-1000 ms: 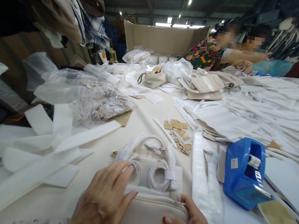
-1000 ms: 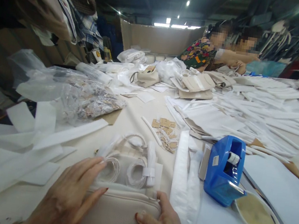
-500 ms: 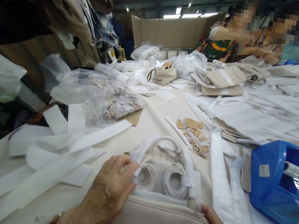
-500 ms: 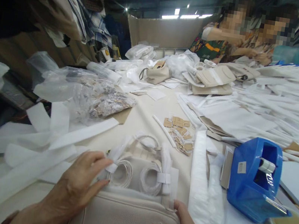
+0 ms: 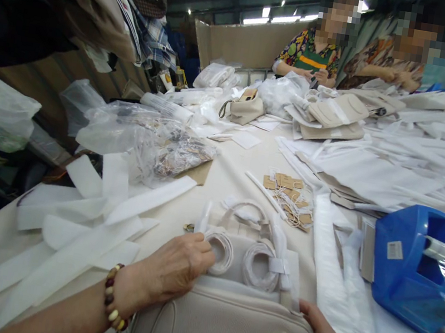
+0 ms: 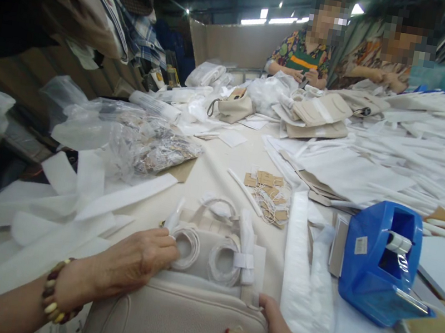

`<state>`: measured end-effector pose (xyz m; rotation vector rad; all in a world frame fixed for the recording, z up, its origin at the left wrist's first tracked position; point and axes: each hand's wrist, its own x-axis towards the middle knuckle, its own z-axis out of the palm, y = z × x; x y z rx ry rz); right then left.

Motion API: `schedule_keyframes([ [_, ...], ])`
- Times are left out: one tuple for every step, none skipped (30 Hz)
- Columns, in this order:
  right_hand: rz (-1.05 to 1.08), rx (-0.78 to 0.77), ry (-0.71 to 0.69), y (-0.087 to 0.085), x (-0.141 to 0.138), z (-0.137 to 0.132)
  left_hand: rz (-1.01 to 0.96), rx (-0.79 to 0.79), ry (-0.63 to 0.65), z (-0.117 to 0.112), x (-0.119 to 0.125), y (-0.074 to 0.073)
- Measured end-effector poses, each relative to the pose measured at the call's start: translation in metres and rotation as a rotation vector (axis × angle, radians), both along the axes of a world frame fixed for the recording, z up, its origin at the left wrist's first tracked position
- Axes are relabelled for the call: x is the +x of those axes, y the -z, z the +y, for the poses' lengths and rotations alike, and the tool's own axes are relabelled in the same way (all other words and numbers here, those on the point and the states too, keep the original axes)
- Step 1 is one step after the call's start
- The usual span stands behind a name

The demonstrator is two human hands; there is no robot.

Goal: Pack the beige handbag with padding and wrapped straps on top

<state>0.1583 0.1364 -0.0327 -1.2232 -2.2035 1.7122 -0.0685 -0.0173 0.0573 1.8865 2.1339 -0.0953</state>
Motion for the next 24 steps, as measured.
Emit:
schedule_keyframes([
  [-0.032,0.05,-0.009,0.003,0.0,0.0,0.003,0.032,-0.034,-0.002,0.0,0.005],
  [-0.074,0.093,-0.023,0.006,0.001,0.0,0.007,0.067,-0.067,-0.003,0.001,0.01],
  [-0.112,0.122,-0.041,0.009,0.001,0.0,0.019,0.106,-0.098,-0.005,0.003,0.015],
  [-0.144,0.138,-0.058,0.011,0.001,0.0,0.038,0.144,-0.124,-0.006,0.005,0.019],
  [-0.162,0.143,-0.073,0.013,0.002,-0.001,0.061,0.184,-0.148,-0.007,0.008,0.023],
  [-0.164,0.143,-0.085,0.014,0.002,-0.001,0.079,0.223,-0.169,-0.008,0.011,0.027],
  [-0.156,0.147,-0.092,0.014,0.002,-0.002,0.088,0.26,-0.185,-0.009,0.013,0.03],
  [-0.146,0.157,-0.098,0.013,0.002,-0.002,0.088,0.292,-0.195,-0.01,0.015,0.033],
  [-0.133,0.175,-0.103,0.012,0.002,-0.003,0.082,0.323,-0.197,-0.011,0.016,0.035],
  [-0.12,0.199,-0.109,0.011,0.001,-0.003,0.072,0.35,-0.197,-0.012,0.016,0.038],
  [-0.102,0.224,-0.113,0.009,0.0,-0.003,0.063,0.378,-0.192,-0.012,0.016,0.04],
  [-0.087,0.251,-0.11,0.007,-0.001,-0.003,0.058,0.408,-0.182,-0.013,0.016,0.043],
  [-0.073,0.278,-0.113,0.005,-0.003,-0.003,0.058,0.442,-0.173,-0.013,0.016,0.045],
  [-0.057,0.308,-0.115,0.003,-0.004,-0.003,0.061,0.477,-0.161,-0.013,0.016,0.047],
  [-0.039,0.344,-0.116,0.002,-0.005,-0.002,0.065,0.511,-0.153,-0.013,0.016,0.049],
  [-0.02,0.379,-0.119,0.001,-0.006,-0.002,0.07,0.544,-0.15,-0.013,0.017,0.052],
  [0.005,0.412,-0.124,0.0,-0.007,-0.002,0.076,0.577,-0.151,-0.013,0.017,0.054],
  [0.031,0.444,-0.127,0.0,-0.006,-0.003,0.081,0.608,-0.157,-0.013,0.018,0.057],
  [0.053,0.476,-0.126,0.001,-0.006,-0.003,0.085,0.636,-0.164,-0.013,0.019,0.059],
  [0.07,0.502,-0.128,0.001,-0.004,-0.004,0.088,0.66,-0.172,-0.013,0.02,0.062],
  [0.08,0.524,-0.139,0.003,-0.003,-0.005,0.09,0.682,-0.18,-0.013,0.021,0.065],
  [0.086,0.546,-0.15,0.004,-0.001,-0.006,0.089,0.701,-0.184,-0.013,0.022,0.068],
  [0.086,0.565,-0.16,0.005,0.0,-0.007,0.089,0.716,-0.189,-0.013,0.022,0.071],
  [0.084,0.579,-0.167,0.007,0.001,-0.009,0.09,0.728,-0.191,-0.013,0.023,0.073],
])
